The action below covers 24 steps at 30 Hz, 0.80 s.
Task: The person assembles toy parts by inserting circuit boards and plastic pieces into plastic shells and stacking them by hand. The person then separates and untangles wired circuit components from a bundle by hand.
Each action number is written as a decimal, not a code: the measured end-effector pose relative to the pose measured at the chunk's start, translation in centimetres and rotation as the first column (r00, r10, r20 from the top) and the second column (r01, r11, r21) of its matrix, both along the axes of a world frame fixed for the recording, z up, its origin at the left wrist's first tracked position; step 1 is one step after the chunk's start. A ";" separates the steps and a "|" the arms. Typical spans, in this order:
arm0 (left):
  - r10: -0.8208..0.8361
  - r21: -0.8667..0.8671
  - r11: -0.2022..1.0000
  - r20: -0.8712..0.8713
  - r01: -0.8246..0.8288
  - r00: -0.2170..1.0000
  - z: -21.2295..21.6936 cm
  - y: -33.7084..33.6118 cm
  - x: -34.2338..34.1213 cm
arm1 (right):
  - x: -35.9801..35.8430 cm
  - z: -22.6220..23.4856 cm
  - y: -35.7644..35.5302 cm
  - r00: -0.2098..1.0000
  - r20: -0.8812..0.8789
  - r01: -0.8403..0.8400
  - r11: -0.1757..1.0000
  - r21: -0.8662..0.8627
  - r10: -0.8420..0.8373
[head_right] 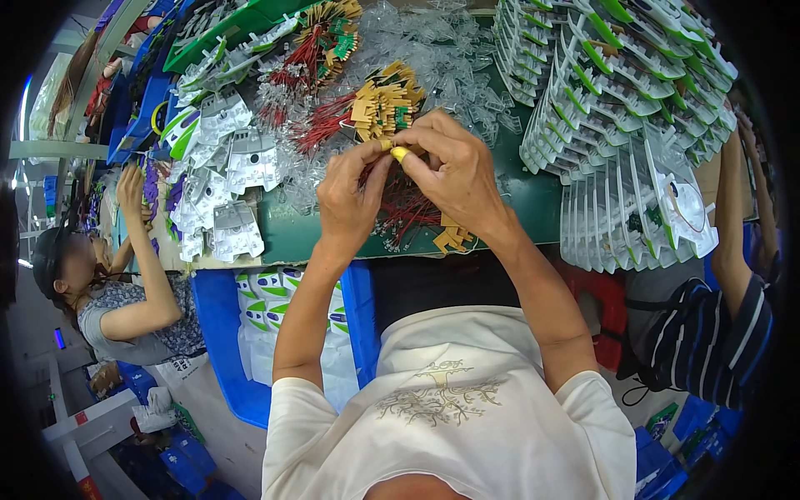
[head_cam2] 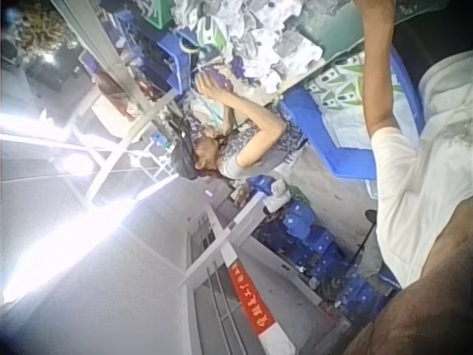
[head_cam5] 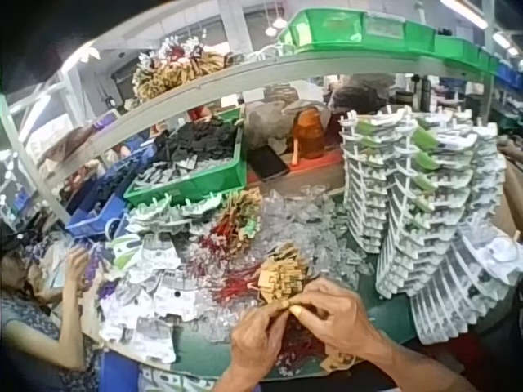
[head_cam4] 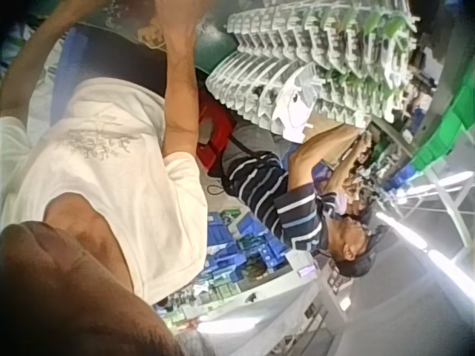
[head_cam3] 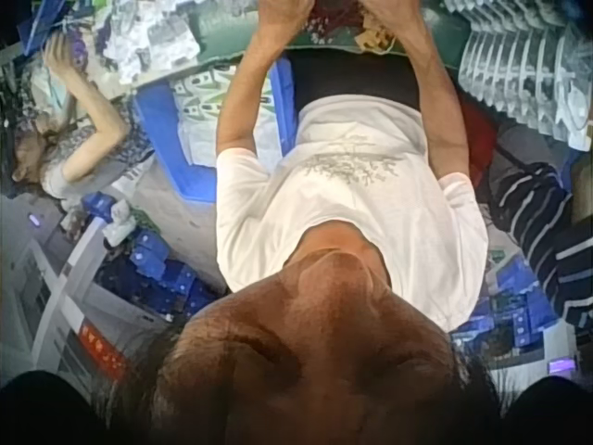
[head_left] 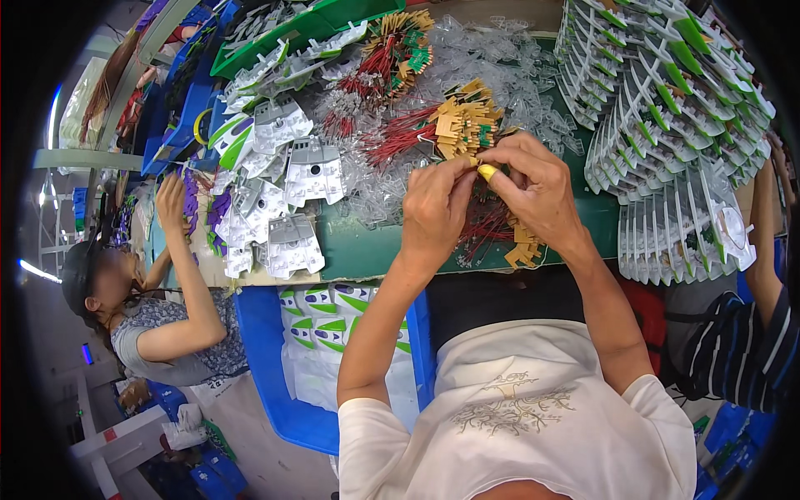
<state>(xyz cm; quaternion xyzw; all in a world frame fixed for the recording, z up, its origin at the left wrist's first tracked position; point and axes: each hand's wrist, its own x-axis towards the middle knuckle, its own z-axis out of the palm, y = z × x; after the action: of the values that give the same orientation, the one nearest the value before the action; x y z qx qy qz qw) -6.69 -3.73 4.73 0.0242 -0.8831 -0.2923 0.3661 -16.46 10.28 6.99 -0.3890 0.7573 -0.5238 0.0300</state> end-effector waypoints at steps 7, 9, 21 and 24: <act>0.036 -0.079 0.996 0.072 -0.030 0.997 0.5 0.2 -0.2 | 0.3 -1.5 -0.6 0.992 0.105 0.085 0.985 -0.152 -0.069; 0.023 -0.045 0.999 0.083 -0.020 0.996 0.3 -0.1 0.0 | 0.9 -0.7 -0.2 0.999 -0.002 0.032 0.994 -0.106 -0.032; -0.011 0.364 0.931 0.130 -0.037 0.991 0.3 0.3 -0.1 | 0.7 -2.9 0.2 0.911 0.411 0.079 0.992 -0.098 -0.032; 0.030 0.068 0.997 0.045 -0.033 0.999 -0.2 -0.1 -0.3 | 0.4 -1.8 0.5 0.801 0.599 0.077 0.992 -0.096 -0.005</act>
<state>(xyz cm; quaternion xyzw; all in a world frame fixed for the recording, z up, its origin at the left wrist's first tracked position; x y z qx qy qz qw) -6.97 -3.85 4.55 0.0569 -0.8800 -0.3160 0.3500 -16.09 10.75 5.15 -0.1887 0.6859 -0.6630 0.2331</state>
